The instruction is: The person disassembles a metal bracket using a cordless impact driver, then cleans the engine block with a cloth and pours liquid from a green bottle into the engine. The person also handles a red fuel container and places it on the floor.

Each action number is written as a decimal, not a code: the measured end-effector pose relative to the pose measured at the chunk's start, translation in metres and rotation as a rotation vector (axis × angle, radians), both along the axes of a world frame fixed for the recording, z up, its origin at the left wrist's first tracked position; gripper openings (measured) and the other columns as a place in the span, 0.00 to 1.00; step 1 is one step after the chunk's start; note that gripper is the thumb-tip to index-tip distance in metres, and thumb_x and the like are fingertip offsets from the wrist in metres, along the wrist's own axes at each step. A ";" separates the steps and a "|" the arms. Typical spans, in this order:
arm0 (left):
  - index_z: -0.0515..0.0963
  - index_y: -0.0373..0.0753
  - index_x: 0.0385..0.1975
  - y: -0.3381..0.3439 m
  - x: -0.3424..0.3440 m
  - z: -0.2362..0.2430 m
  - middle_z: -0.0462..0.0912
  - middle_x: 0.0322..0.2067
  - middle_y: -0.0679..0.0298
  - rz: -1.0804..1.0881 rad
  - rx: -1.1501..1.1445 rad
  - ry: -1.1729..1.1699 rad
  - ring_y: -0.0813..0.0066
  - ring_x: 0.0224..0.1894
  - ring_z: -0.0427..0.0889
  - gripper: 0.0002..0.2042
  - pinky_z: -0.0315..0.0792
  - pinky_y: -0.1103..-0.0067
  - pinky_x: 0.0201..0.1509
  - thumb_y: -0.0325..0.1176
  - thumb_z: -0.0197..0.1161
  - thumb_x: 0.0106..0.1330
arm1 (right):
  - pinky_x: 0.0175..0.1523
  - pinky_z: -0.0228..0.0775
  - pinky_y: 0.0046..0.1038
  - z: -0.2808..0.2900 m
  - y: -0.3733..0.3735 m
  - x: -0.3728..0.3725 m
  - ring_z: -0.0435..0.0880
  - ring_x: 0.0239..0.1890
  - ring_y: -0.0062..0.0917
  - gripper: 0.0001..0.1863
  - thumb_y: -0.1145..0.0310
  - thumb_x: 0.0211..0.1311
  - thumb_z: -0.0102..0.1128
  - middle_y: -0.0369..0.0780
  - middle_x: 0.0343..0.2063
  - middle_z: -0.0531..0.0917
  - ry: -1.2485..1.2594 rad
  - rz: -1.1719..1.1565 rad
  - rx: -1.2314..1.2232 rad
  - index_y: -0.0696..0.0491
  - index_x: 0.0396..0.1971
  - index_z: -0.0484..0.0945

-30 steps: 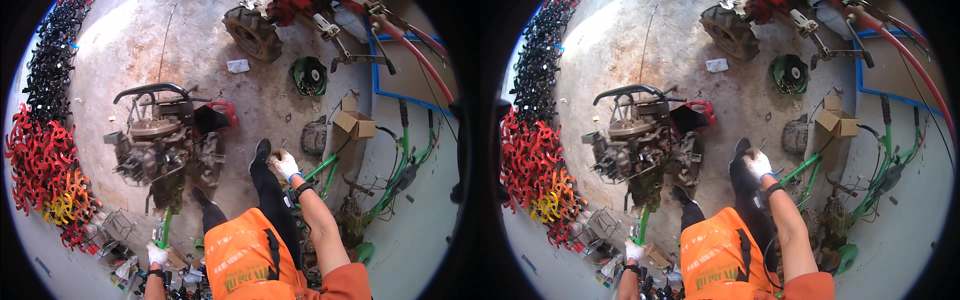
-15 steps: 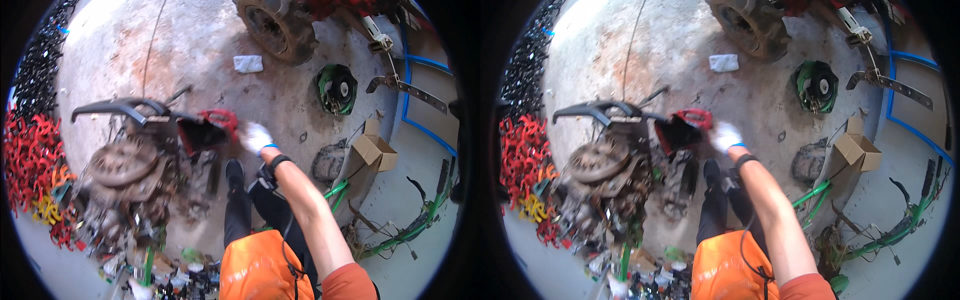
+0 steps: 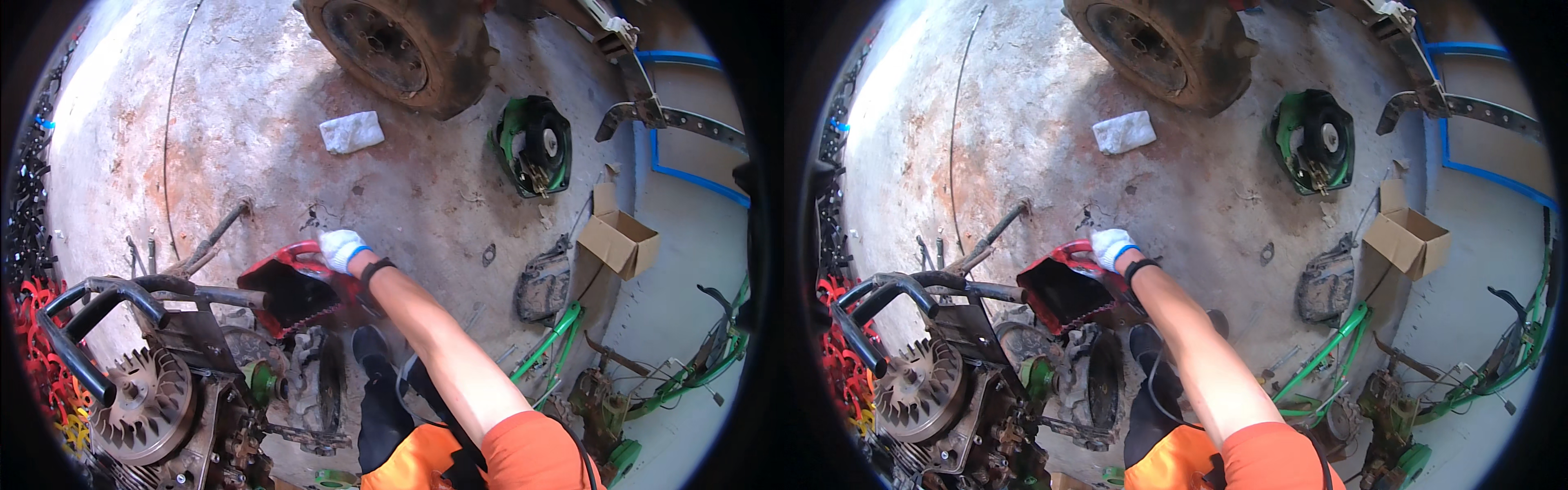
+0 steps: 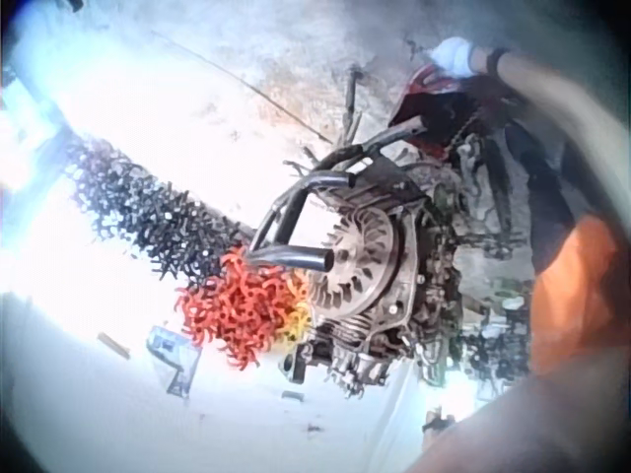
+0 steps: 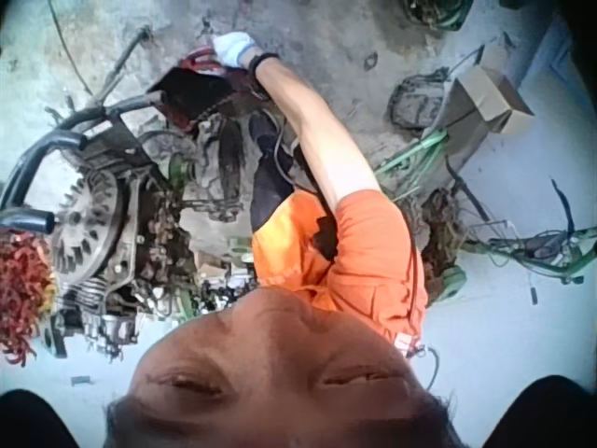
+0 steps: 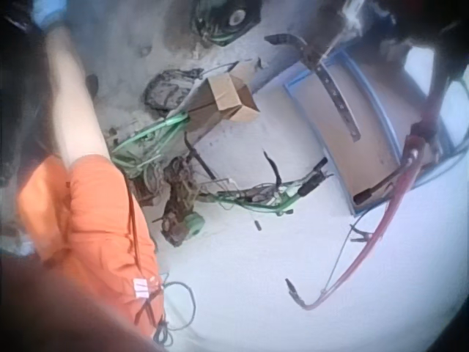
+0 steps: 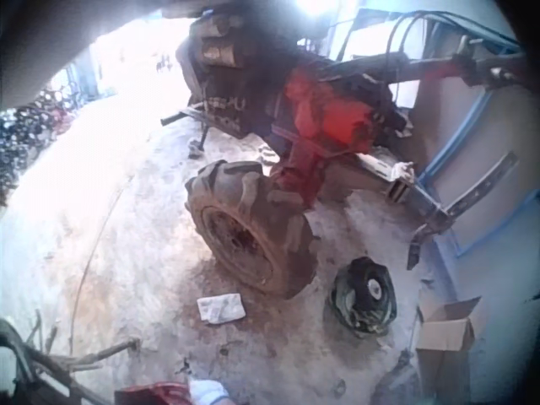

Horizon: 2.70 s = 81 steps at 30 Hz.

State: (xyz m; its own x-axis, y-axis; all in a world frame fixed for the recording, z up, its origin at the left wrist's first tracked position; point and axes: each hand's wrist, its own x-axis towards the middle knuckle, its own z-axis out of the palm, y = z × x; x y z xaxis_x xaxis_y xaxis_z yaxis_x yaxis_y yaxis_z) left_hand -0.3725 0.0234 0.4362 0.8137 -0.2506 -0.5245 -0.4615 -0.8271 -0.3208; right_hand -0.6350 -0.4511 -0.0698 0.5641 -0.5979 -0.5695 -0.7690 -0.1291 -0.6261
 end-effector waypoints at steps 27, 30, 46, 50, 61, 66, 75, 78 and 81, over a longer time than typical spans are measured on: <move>0.56 0.27 0.79 -0.091 -0.036 -0.072 0.71 0.69 0.39 -0.276 -0.209 0.101 0.41 0.71 0.74 0.62 0.70 0.62 0.77 0.36 0.86 0.40 | 0.64 0.77 0.51 0.141 0.077 -0.314 0.85 0.60 0.61 0.36 0.41 0.73 0.61 0.62 0.52 0.87 0.130 -0.717 0.070 0.56 0.68 0.75; 0.56 0.27 0.79 -0.120 -0.052 -0.085 0.71 0.69 0.39 -0.335 -0.252 0.120 0.41 0.71 0.74 0.62 0.70 0.62 0.77 0.36 0.86 0.40 | 0.63 0.77 0.50 0.169 0.092 -0.362 0.87 0.57 0.59 0.34 0.43 0.72 0.63 0.61 0.48 0.89 0.126 -0.900 0.132 0.55 0.66 0.77; 0.56 0.29 0.80 -0.235 -0.121 -0.156 0.70 0.70 0.39 -0.453 -0.296 0.087 0.40 0.72 0.73 0.62 0.69 0.61 0.78 0.36 0.86 0.40 | 0.62 0.78 0.46 0.102 0.113 -0.596 0.88 0.58 0.55 0.27 0.52 0.82 0.57 0.59 0.52 0.89 0.218 -1.565 -0.221 0.58 0.67 0.79; 0.56 0.29 0.80 -0.255 -0.129 -0.171 0.70 0.71 0.39 -0.451 -0.304 0.072 0.40 0.72 0.72 0.62 0.68 0.60 0.79 0.37 0.86 0.40 | 0.70 0.72 0.50 0.087 0.088 -0.635 0.78 0.68 0.63 0.38 0.40 0.81 0.52 0.66 0.61 0.82 0.527 -1.613 -0.185 0.64 0.65 0.78; 0.56 0.30 0.80 -0.284 -0.152 -0.190 0.69 0.71 0.39 -0.412 -0.285 0.012 0.40 0.73 0.72 0.62 0.68 0.60 0.79 0.37 0.86 0.40 | 0.77 0.67 0.45 0.096 0.067 -0.708 0.74 0.74 0.60 0.54 0.30 0.75 0.53 0.69 0.69 0.75 0.430 -1.521 -0.025 0.72 0.72 0.68; 0.56 0.30 0.80 -0.293 -0.162 -0.196 0.69 0.72 0.39 -0.409 -0.276 0.005 0.40 0.73 0.71 0.62 0.68 0.59 0.79 0.37 0.86 0.40 | 0.77 0.67 0.46 0.115 0.082 -0.710 0.75 0.73 0.60 0.52 0.32 0.76 0.53 0.69 0.68 0.76 0.396 -1.494 -0.020 0.71 0.72 0.69; 0.55 0.31 0.80 -0.300 -0.168 -0.199 0.69 0.72 0.39 -0.401 -0.288 -0.022 0.40 0.74 0.71 0.63 0.67 0.59 0.80 0.37 0.86 0.40 | 0.74 0.71 0.47 0.053 0.070 -0.705 0.76 0.72 0.61 0.47 0.33 0.80 0.48 0.67 0.67 0.77 0.528 -1.606 -0.065 0.67 0.72 0.72; 0.55 0.31 0.81 -0.300 -0.168 -0.199 0.68 0.73 0.39 -0.394 -0.286 -0.033 0.40 0.74 0.71 0.63 0.67 0.59 0.80 0.37 0.86 0.40 | 0.73 0.71 0.49 0.033 0.060 -0.718 0.77 0.70 0.61 0.44 0.35 0.82 0.47 0.67 0.64 0.79 0.448 -1.664 -0.080 0.66 0.69 0.74; 0.55 0.31 0.81 -0.298 -0.170 -0.201 0.68 0.73 0.39 -0.385 -0.285 -0.032 0.40 0.74 0.70 0.63 0.67 0.59 0.80 0.37 0.85 0.40 | 0.71 0.72 0.50 0.019 0.040 -0.730 0.77 0.69 0.62 0.40 0.39 0.83 0.49 0.67 0.64 0.78 0.370 -1.612 -0.249 0.66 0.68 0.74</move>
